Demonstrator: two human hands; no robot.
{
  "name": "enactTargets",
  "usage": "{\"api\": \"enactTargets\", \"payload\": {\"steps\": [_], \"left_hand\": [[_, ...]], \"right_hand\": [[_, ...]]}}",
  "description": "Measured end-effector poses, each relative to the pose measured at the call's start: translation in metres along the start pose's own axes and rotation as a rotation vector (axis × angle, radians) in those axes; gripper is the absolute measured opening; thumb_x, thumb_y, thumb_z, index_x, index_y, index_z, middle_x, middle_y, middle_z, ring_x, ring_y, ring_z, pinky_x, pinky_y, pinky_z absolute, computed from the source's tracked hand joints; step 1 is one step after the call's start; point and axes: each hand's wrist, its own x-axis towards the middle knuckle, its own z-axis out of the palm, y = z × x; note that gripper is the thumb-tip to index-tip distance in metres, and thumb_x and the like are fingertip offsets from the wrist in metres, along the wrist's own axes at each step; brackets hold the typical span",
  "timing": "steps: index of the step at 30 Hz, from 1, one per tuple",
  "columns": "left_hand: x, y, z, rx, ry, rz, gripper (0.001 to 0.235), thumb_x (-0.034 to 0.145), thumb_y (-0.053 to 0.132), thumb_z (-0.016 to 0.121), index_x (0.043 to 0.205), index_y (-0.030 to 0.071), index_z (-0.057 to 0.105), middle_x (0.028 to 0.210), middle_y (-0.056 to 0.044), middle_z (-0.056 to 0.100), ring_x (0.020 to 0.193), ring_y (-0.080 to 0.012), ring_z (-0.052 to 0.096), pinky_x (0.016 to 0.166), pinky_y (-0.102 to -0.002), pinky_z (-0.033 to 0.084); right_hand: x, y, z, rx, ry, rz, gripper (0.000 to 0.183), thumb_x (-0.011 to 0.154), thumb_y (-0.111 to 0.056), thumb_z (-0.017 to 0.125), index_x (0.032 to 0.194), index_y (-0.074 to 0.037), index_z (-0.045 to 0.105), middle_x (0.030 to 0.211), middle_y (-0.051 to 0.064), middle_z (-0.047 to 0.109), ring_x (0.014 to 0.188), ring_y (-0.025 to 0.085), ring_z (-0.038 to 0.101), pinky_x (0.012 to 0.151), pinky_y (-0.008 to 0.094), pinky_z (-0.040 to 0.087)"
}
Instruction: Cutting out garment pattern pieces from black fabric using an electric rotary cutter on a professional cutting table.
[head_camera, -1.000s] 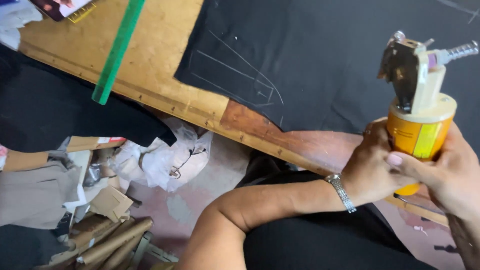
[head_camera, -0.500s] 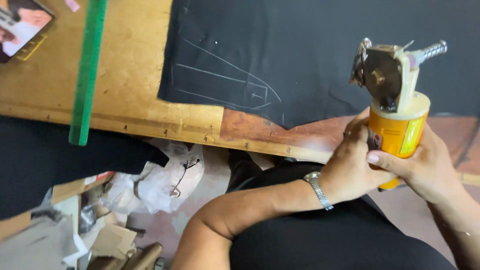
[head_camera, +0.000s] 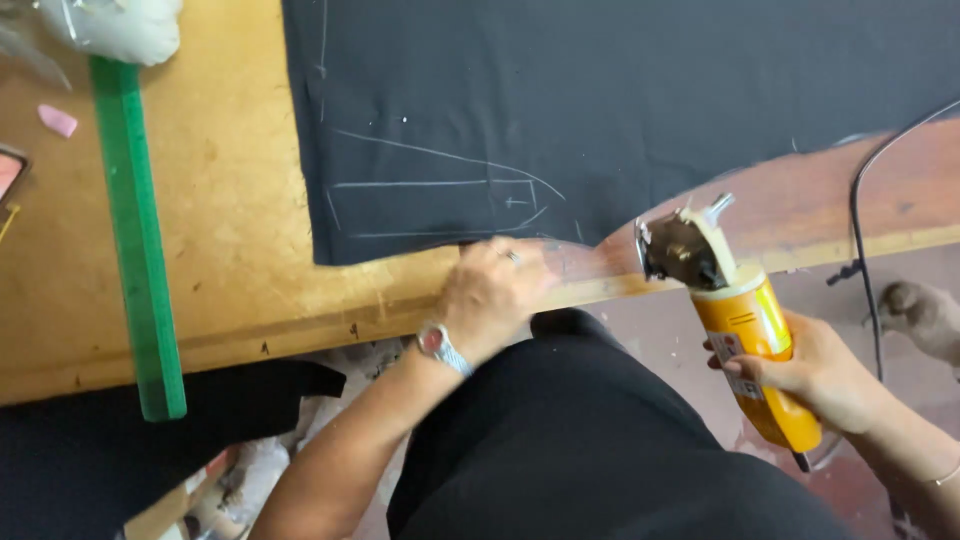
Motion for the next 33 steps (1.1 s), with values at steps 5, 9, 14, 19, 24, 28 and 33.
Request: {"api": "enactTargets", "payload": {"steps": [5, 9, 14, 19, 24, 28, 33], "left_hand": [[0.012, -0.044, 0.025, 0.023, -0.029, 0.198, 0.013, 0.093, -0.004, 0.066, 0.105, 0.000, 0.072, 0.113, -0.017, 0.073, 0.109, -0.0350, 0.070, 0.097, -0.048, 0.059], [0.034, -0.048, 0.030, 0.124, 0.053, 0.348, 0.019, 0.092, -0.016, 0.048, 0.095, -0.007, 0.065, 0.084, -0.014, 0.060, 0.072, -0.0249, 0.050, 0.064, -0.035, 0.043], [0.032, -0.046, 0.039, 0.182, 0.116, 0.420, 0.028, 0.083, -0.019, 0.043, 0.072, 0.000, 0.061, 0.084, -0.018, 0.060, 0.067, -0.0248, 0.046, 0.058, -0.033, 0.038], [0.032, -0.044, 0.043, 0.215, 0.194, 0.391, 0.031, 0.086, -0.017, 0.037, 0.076, -0.004, 0.064, 0.080, -0.017, 0.057, 0.070, -0.0267, 0.051, 0.057, -0.032, 0.043], [0.036, -0.043, 0.043, 0.214, 0.233, 0.336, 0.033, 0.080, -0.018, 0.037, 0.066, 0.007, 0.054, 0.067, -0.008, 0.049, 0.060, -0.0182, 0.042, 0.053, -0.028, 0.036], [0.036, -0.043, 0.046, 0.221, 0.242, 0.322, 0.034, 0.081, -0.018, 0.038, 0.066, 0.010, 0.051, 0.068, -0.006, 0.049, 0.060, -0.0174, 0.040, 0.053, -0.027, 0.033], [0.034, -0.042, 0.047, 0.231, 0.241, 0.322, 0.032, 0.078, -0.018, 0.039, 0.069, 0.008, 0.055, 0.068, -0.007, 0.050, 0.060, -0.0179, 0.040, 0.053, -0.027, 0.032]], "right_hand": [[-0.010, 0.000, 0.018, -0.189, 0.050, 0.133, 0.039, 0.073, -0.009, 0.081, 0.109, 0.005, 0.073, 0.094, 0.026, 0.084, 0.080, 0.035, 0.076, 0.077, 0.044, 0.058], [-0.016, -0.020, 0.033, -0.423, 0.038, 0.215, 0.041, 0.075, -0.026, 0.079, 0.109, -0.004, 0.071, 0.091, 0.018, 0.087, 0.075, 0.031, 0.081, 0.078, 0.040, 0.064], [-0.013, -0.020, 0.043, -0.492, 0.022, 0.255, 0.042, 0.074, -0.031, 0.078, 0.107, -0.006, 0.071, 0.095, 0.015, 0.086, 0.081, 0.028, 0.081, 0.077, 0.036, 0.064], [-0.004, -0.011, 0.046, -0.522, 0.004, 0.242, 0.047, 0.074, -0.033, 0.077, 0.113, -0.009, 0.069, 0.102, 0.011, 0.084, 0.089, 0.026, 0.082, 0.083, 0.035, 0.066], [0.000, 0.006, 0.036, -0.266, -0.047, 0.198, 0.043, 0.071, -0.020, 0.082, 0.108, -0.002, 0.071, 0.092, 0.020, 0.087, 0.076, 0.031, 0.080, 0.080, 0.042, 0.065], [-0.002, 0.008, 0.039, -0.208, -0.051, 0.262, 0.051, 0.074, -0.019, 0.079, 0.120, -0.002, 0.066, 0.104, 0.023, 0.084, 0.083, 0.036, 0.083, 0.082, 0.044, 0.066], [-0.020, -0.007, 0.044, -0.018, -0.045, 0.354, 0.047, 0.074, 0.004, 0.082, 0.115, 0.008, 0.062, 0.095, 0.035, 0.072, 0.075, 0.048, 0.072, 0.072, 0.055, 0.062]]}}
